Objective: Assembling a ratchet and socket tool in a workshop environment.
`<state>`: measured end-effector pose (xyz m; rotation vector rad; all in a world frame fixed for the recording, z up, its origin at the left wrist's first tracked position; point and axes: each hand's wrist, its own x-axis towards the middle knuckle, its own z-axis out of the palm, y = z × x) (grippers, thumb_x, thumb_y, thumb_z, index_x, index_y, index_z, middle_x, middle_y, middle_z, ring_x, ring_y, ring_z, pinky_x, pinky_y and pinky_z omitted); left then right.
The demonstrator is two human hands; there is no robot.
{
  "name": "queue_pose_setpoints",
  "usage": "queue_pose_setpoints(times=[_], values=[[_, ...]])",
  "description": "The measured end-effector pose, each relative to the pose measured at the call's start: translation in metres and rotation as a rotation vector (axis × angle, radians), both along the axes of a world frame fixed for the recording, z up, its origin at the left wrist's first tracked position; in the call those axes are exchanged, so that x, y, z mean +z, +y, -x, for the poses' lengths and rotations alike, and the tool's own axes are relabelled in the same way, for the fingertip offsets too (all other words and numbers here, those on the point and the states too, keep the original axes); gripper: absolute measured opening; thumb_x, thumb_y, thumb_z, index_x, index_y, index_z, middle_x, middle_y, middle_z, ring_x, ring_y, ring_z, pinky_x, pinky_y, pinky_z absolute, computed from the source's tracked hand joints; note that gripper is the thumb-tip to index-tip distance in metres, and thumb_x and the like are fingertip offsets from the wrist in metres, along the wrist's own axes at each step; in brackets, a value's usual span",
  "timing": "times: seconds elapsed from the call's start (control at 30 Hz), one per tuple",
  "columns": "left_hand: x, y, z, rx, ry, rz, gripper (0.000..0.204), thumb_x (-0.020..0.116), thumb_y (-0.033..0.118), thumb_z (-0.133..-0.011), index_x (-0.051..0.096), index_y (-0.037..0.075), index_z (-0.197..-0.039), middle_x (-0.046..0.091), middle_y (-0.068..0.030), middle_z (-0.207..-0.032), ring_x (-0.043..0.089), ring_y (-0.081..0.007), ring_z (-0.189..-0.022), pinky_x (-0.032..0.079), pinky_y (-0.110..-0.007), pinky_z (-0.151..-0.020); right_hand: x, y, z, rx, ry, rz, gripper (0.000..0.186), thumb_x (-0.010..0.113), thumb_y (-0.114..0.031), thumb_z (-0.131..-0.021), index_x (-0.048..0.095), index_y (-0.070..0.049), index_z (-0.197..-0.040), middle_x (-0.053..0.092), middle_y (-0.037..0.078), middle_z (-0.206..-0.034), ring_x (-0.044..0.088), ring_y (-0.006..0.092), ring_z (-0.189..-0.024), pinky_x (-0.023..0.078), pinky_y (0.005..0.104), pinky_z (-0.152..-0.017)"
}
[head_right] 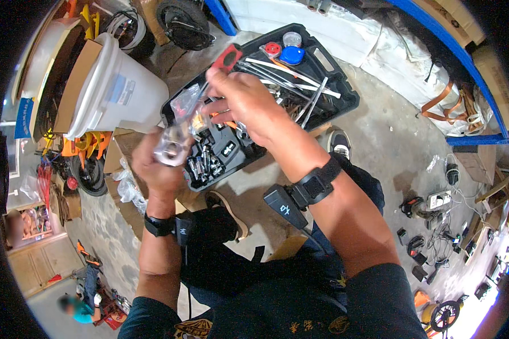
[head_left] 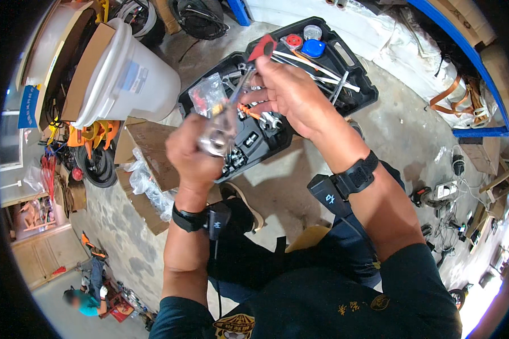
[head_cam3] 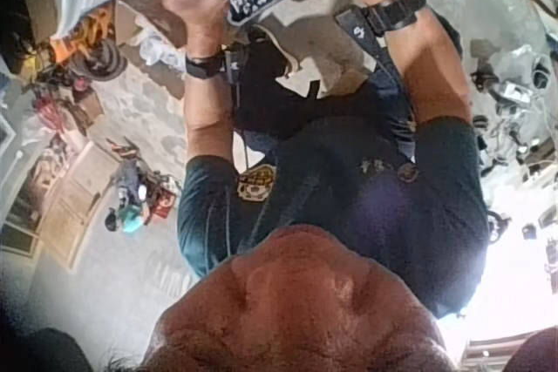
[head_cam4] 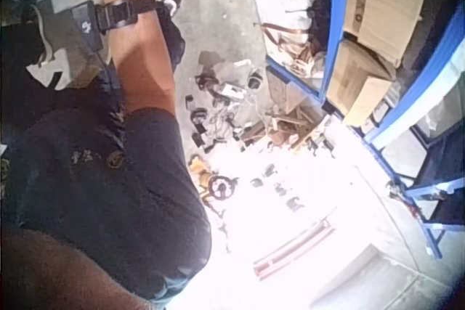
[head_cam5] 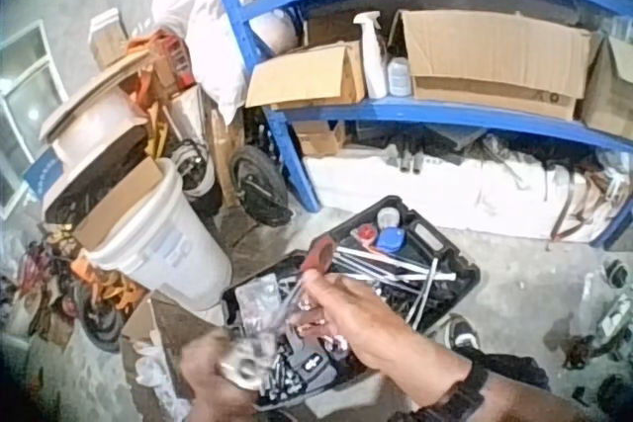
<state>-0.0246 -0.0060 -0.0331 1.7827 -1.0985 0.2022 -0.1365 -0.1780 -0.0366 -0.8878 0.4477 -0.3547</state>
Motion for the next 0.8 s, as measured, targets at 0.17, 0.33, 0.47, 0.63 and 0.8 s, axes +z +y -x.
queue_pose_setpoints(times=[0.17,0.33,0.47,0.63,0.8], values=[[-0.01,-0.01,0.015,-0.398,-0.166,-0.393,0.017,0.072,0.002,-0.064,0.056,0.004,-0.071,0.054,-0.0131,-0.064,0.057,-0.0324,-0.056,0.045,-0.037,-0.053,0.004,-0.003,0.007,-0.061,-0.093,-0.057,0.042,0.052,-0.044,-0.098,0.056,-0.007,-0.119,0.064,0.017,-0.118,0.066,0.0244,-0.1,0.053,0.0381,-0.083],[-0.033,-0.017,0.01,-0.331,-0.224,-0.584,0.009,0.063,0.002,-0.061,0.057,0.006,-0.066,0.061,-0.014,-0.07,0.062,-0.0357,-0.064,0.049,-0.044,-0.056,0.022,0.001,0.015,0.134,-0.284,0.14,0.06,0.048,-0.054,-0.097,0.056,-0.003,-0.126,0.066,0.014,-0.111,0.064,0.0194,-0.1,0.05,0.0347,-0.089],[-0.047,-0.02,0.002,-0.303,0.195,-0.313,0.011,0.067,0.008,-0.075,0.065,0.004,-0.085,0.068,-0.0105,-0.081,0.066,-0.0275,-0.078,0.05,-0.039,-0.065,0.028,0.009,0.02,0.301,-0.316,0.288,0.069,0.051,-0.063,-0.093,0.07,0.001,-0.109,0.071,0.012,-0.101,0.065,0.018,-0.096,0.049,0.0317,-0.091],[-0.038,-0.02,-0.012,-0.098,0.42,-0.38,0.019,0.068,0.003,-0.078,0.067,0.0,-0.096,0.068,-0.0156,-0.083,0.064,-0.019,-0.074,0.049,-0.033,-0.066,0.031,0.009,0.022,0.259,-0.3,0.295,0.066,0.054,-0.059,-0.093,0.071,0.004,-0.101,0.072,0.013,-0.095,0.068,0.0187,-0.091,0.052,0.032,-0.089],[-0.019,-0.016,-0.01,0.036,0.126,-0.411,0.01,0.067,0.001,-0.074,0.067,-0.003,-0.083,0.065,-0.0162,-0.068,0.056,-0.0123,-0.061,0.046,-0.032,-0.059,0.033,0.002,0.028,0.165,-0.198,0.317,0.066,0.052,-0.06,-0.094,0.069,0.004,-0.101,0.071,0.015,-0.091,0.069,0.0194,-0.088,0.054,0.031,-0.084]])
